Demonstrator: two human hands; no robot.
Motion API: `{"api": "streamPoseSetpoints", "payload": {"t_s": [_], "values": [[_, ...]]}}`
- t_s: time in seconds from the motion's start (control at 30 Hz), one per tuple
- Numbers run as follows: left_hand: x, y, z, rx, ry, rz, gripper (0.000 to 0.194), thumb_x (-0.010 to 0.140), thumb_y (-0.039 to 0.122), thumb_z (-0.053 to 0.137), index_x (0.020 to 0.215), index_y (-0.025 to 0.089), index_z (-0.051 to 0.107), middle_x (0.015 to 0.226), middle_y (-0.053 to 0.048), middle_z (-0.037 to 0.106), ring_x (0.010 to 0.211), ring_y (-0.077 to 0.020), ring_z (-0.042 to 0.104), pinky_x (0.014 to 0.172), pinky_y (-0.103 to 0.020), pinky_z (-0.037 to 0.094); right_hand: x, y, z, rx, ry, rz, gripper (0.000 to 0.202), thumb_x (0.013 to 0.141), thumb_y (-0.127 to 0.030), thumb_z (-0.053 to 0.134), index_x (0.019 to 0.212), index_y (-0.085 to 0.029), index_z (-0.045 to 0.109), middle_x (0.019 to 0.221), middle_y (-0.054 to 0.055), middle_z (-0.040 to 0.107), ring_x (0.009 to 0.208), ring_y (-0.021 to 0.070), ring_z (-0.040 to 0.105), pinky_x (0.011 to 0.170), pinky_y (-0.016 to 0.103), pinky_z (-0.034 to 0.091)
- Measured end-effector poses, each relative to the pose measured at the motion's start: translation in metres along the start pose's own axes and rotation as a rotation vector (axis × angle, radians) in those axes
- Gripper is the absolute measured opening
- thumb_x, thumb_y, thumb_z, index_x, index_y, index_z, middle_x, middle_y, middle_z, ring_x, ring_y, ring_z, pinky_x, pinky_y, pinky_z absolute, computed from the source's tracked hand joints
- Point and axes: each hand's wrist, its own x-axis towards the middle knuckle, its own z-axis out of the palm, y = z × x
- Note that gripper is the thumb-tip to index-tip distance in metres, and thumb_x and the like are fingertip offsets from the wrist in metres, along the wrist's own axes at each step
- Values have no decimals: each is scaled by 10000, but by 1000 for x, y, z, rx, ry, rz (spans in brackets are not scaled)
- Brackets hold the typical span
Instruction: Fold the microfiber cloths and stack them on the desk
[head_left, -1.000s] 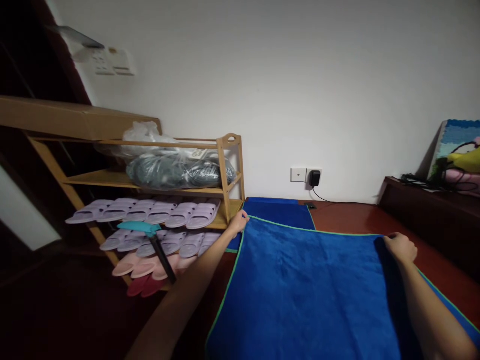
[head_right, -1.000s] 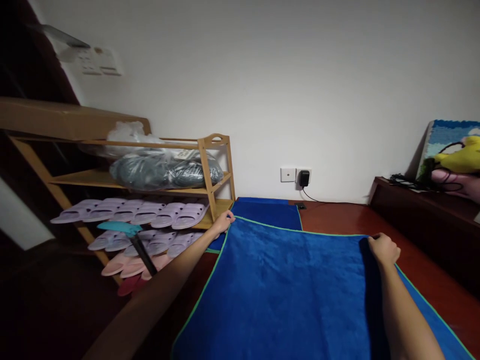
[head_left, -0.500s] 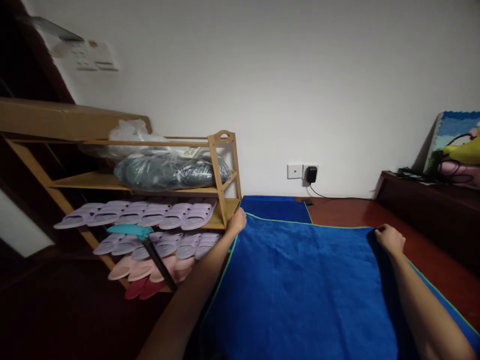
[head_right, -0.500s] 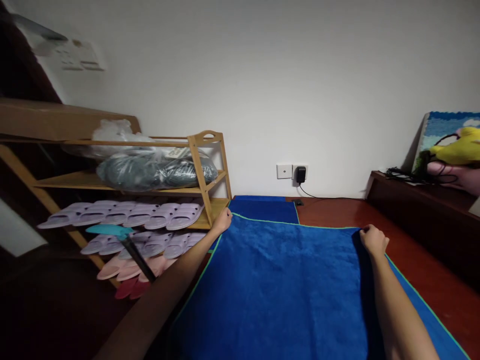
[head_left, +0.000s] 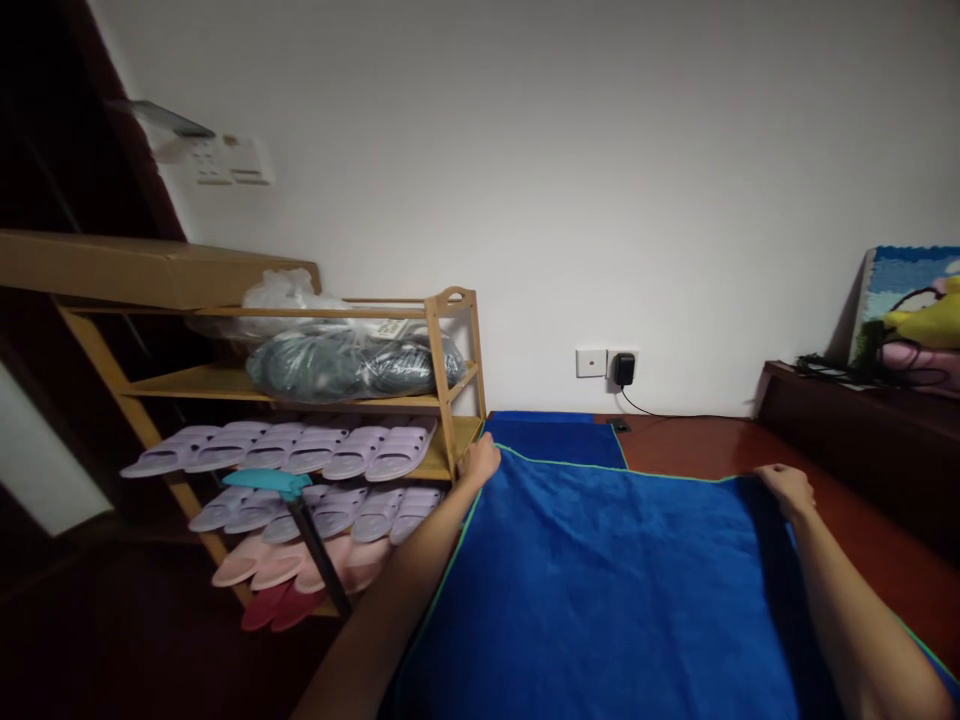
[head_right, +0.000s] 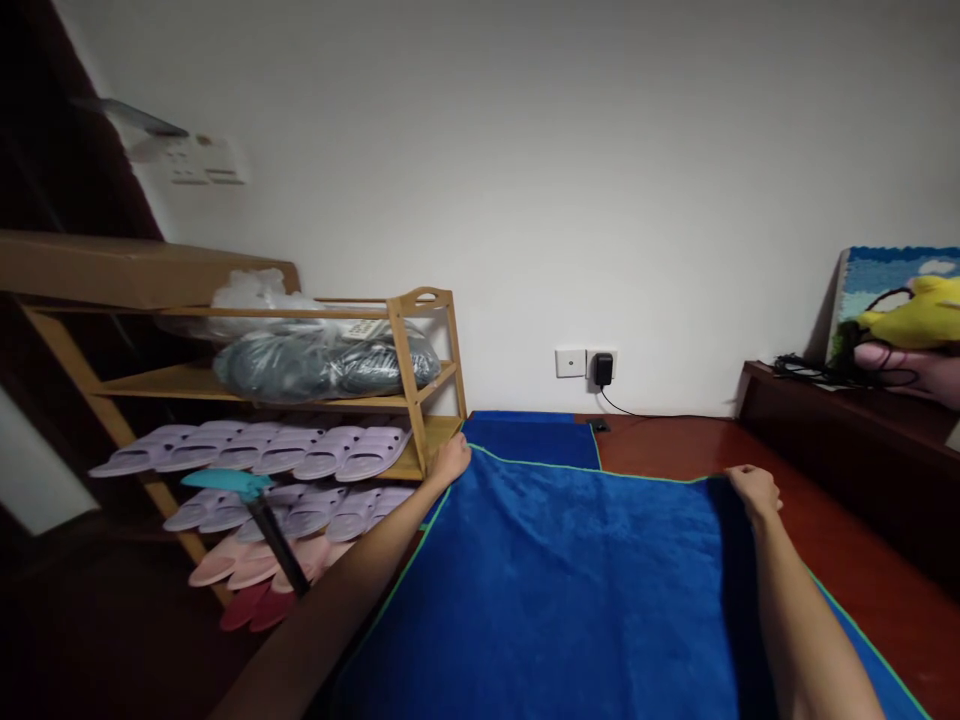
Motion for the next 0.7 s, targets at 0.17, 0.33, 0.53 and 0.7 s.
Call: {"api": "streamPoseSetpoints", "payload": {"t_s": [0.17, 0.33, 0.53, 0.7], "values": [[-21, 4, 3, 65, 109, 63, 315, 836, 158, 443, 1136, 147, 539, 1233, -182, 547, 1189, -324, 468, 944, -451, 352, -5, 1, 7, -16, -39, -17, 265, 707, -409, 545, 813, -236, 716, 886, 120, 697, 875, 334, 637, 746, 457, 469], [-45, 7, 11, 128, 58, 414, 463, 856, 145, 403, 1315, 145, 462, 1462, -128, 378, 1356, -239, 303, 1074, -373, 242, -6, 15, 14, -129, -43, -110, 342, 735, -444, 510, 933, -256, 717, 1060, 140, 644, 1019, 395, 553, 793, 561, 408], [-59, -5, 29, 105, -136, 403, 551, 963, 424, 292, 1443, 154, 316, 1521, -123, 263, 1409, -243, 211, 1107, -420, 189, 0, 17, 18, -183, -20, -136, 338, 834, -405, 428, 908, -204, 690, 1062, 152, 605, 1025, 344, 535, 815, 534, 391], [-61, -9, 31, 85, -108, 406, 607, 958, 446, 291, 1474, 131, 241, 1528, -132, 227, 1414, -234, 194, 1112, -415, 177, -8, 12, 25, -223, 137, -196, 411, 899, -396, 316, 1028, -178, 640, 1142, 167, 549, 1074, 336, 477, 843, 515, 371]]}}
